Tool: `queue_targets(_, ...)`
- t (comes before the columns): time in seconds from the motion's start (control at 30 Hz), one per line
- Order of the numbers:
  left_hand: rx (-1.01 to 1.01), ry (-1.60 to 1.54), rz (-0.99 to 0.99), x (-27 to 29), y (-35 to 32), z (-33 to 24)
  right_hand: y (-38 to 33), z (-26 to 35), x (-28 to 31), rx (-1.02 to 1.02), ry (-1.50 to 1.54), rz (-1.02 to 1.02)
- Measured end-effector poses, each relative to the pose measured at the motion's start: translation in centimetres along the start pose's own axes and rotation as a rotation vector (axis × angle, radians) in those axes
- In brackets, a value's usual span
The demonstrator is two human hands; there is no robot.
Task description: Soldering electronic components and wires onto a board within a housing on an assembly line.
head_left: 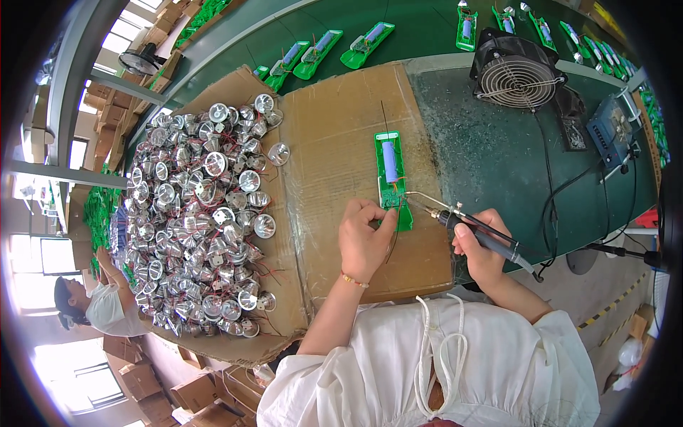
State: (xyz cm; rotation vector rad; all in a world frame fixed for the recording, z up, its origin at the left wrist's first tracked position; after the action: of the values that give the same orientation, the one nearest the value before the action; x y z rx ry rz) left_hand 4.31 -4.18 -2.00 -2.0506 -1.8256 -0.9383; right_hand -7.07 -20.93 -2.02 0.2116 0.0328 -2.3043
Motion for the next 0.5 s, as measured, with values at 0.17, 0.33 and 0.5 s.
queue_targets(0.17, 0.028, -0.002, 0.015, -0.1, 0.1, 0.0, 0.3, -0.3, 0.6, -0.017, 0.0, 0.002)
queue_targets(0.33, -0.025, 0.039, 0.034, -0.1, 0.1, 0.3, 0.5, -0.3, 0.8, 0.025, -0.02, -0.015)
queue_targets(0.5, 0.224, -0.239, 0.02, 1.6, 0.2, 0.7, 1.4, -0.8, 2.6, -0.037, -0.001, -0.04)
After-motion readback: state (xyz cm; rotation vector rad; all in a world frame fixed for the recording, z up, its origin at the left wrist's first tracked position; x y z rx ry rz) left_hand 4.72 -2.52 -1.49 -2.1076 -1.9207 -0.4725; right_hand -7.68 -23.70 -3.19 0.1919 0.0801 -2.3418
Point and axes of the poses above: each hand's wrist, its own y-axis towards the middle knuckle, its own x-axis out of the back of the hand, z = x × y, the point moved 5 cm from there along y, towards the middle knuckle, and after that the axes turned 10 degrees about -z, right-handed, at the moved point
